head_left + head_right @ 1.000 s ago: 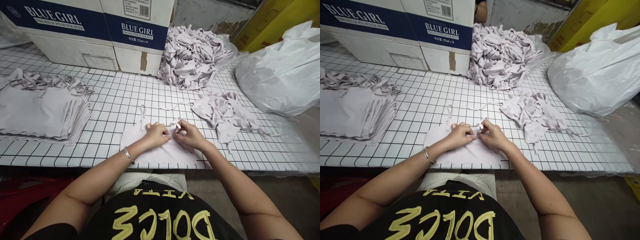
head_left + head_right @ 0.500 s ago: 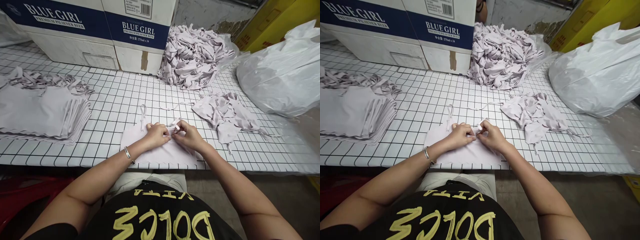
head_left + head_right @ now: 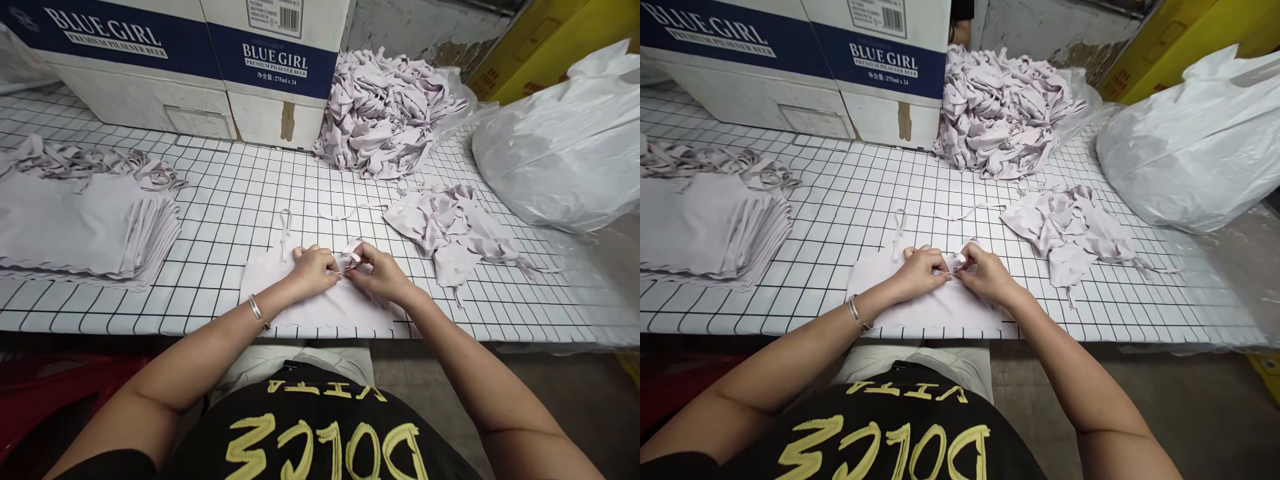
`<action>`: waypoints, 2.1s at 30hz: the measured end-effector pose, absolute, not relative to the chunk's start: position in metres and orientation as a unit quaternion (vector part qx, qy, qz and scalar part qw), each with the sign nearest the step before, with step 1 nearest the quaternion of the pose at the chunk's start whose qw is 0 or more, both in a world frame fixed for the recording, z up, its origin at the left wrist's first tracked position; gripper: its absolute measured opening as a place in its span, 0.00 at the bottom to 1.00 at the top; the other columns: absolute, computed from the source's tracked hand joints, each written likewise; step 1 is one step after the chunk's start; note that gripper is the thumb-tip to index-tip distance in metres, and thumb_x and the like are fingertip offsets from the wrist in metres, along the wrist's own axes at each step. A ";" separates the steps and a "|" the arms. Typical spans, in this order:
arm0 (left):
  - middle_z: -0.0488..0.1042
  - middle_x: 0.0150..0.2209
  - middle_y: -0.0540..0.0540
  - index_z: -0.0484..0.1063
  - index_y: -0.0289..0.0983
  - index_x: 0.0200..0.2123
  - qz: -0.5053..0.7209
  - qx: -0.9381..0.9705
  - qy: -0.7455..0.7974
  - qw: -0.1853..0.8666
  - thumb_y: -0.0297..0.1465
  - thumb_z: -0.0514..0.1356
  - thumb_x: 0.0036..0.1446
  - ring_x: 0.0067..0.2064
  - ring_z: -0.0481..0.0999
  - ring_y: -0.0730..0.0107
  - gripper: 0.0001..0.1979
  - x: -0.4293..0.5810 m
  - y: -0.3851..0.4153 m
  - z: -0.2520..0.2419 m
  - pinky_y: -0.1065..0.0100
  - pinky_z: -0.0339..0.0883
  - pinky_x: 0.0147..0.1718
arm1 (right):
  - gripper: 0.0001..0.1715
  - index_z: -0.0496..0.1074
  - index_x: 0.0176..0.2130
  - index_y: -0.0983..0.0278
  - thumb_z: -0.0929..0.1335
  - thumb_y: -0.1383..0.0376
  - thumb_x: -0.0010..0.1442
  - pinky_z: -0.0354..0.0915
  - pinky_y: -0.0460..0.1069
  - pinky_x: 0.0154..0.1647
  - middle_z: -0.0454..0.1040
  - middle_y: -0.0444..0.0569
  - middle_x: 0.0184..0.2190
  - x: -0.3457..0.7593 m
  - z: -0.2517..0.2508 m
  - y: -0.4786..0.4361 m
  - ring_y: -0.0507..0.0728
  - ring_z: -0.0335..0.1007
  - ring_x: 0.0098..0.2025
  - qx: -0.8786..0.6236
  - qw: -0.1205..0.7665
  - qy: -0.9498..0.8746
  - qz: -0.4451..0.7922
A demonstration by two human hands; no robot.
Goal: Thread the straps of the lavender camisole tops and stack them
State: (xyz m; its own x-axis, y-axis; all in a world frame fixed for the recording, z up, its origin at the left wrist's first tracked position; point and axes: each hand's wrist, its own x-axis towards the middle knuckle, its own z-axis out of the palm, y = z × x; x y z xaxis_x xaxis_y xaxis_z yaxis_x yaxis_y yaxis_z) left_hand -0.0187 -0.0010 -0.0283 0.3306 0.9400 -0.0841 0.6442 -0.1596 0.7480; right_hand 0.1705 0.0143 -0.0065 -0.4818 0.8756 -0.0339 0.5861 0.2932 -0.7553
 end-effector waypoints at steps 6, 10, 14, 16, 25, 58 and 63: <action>0.77 0.34 0.51 0.73 0.39 0.25 0.208 0.734 0.542 0.352 0.33 0.63 0.52 0.45 0.69 0.61 0.06 -0.018 -0.001 -0.028 0.56 0.47 0.46 | 0.10 0.60 0.32 0.60 0.67 0.69 0.51 0.59 0.48 0.32 0.67 0.42 0.28 0.168 -0.005 0.014 0.53 0.65 0.30 -0.462 0.202 -0.783 0.364; 0.77 0.34 0.51 0.73 0.39 0.25 0.205 0.734 0.543 0.352 0.33 0.63 0.51 0.44 0.69 0.62 0.06 -0.018 -0.001 -0.028 0.56 0.47 0.46 | 0.11 0.60 0.32 0.60 0.67 0.69 0.51 0.59 0.48 0.33 0.67 0.42 0.28 0.166 -0.006 0.015 0.53 0.65 0.31 -0.462 0.199 -0.783 0.366; 0.77 0.34 0.51 0.73 0.38 0.25 0.201 0.733 0.547 0.351 0.32 0.63 0.51 0.45 0.69 0.62 0.06 -0.018 -0.001 -0.028 0.56 0.47 0.46 | 0.12 0.59 0.32 0.60 0.68 0.68 0.50 0.60 0.48 0.33 0.66 0.42 0.29 0.166 -0.011 0.016 0.53 0.64 0.31 -0.459 0.217 -0.774 0.378; 0.76 0.34 0.51 0.73 0.38 0.25 0.197 0.735 0.546 0.351 0.32 0.63 0.51 0.45 0.69 0.62 0.06 -0.018 -0.001 -0.027 0.56 0.47 0.46 | 0.12 0.58 0.32 0.60 0.68 0.68 0.50 0.60 0.48 0.33 0.66 0.42 0.29 0.166 -0.013 0.017 0.53 0.64 0.31 -0.461 0.223 -0.768 0.385; 0.76 0.32 0.50 0.70 0.37 0.23 0.201 0.740 0.549 0.334 0.31 0.62 0.52 0.43 0.69 0.62 0.07 -0.017 -0.001 -0.030 0.57 0.48 0.44 | 0.13 0.57 0.31 0.60 0.67 0.71 0.51 0.59 0.48 0.33 0.67 0.43 0.31 0.165 -0.021 0.010 0.53 0.63 0.31 -0.445 0.247 -0.804 0.309; 0.75 0.33 0.51 0.70 0.37 0.24 0.231 0.716 0.538 0.381 0.33 0.63 0.53 0.45 0.70 0.63 0.09 -0.019 0.001 -0.024 0.56 0.48 0.48 | 0.30 0.52 0.30 0.59 0.77 0.64 0.45 0.61 0.47 0.27 0.73 0.40 0.25 0.155 -0.035 0.005 0.50 0.66 0.25 -0.454 0.412 -0.511 0.603; 0.76 0.34 0.51 0.70 0.37 0.25 0.235 0.722 0.533 0.373 0.35 0.63 0.54 0.45 0.69 0.63 0.09 -0.019 0.001 -0.027 0.57 0.48 0.48 | 0.28 0.56 0.34 0.60 0.77 0.63 0.46 0.63 0.47 0.30 0.74 0.40 0.28 0.159 -0.030 0.008 0.50 0.68 0.27 -0.444 0.388 -0.496 0.637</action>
State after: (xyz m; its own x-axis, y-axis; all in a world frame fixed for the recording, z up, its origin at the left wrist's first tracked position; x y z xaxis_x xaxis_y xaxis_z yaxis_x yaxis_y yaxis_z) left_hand -0.0189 0.0007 -0.0274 0.3209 0.9452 -0.0594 0.5953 -0.1526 0.7889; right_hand 0.1593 0.0076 -0.0300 -0.3045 0.9352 -0.1806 -0.0545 -0.2064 -0.9770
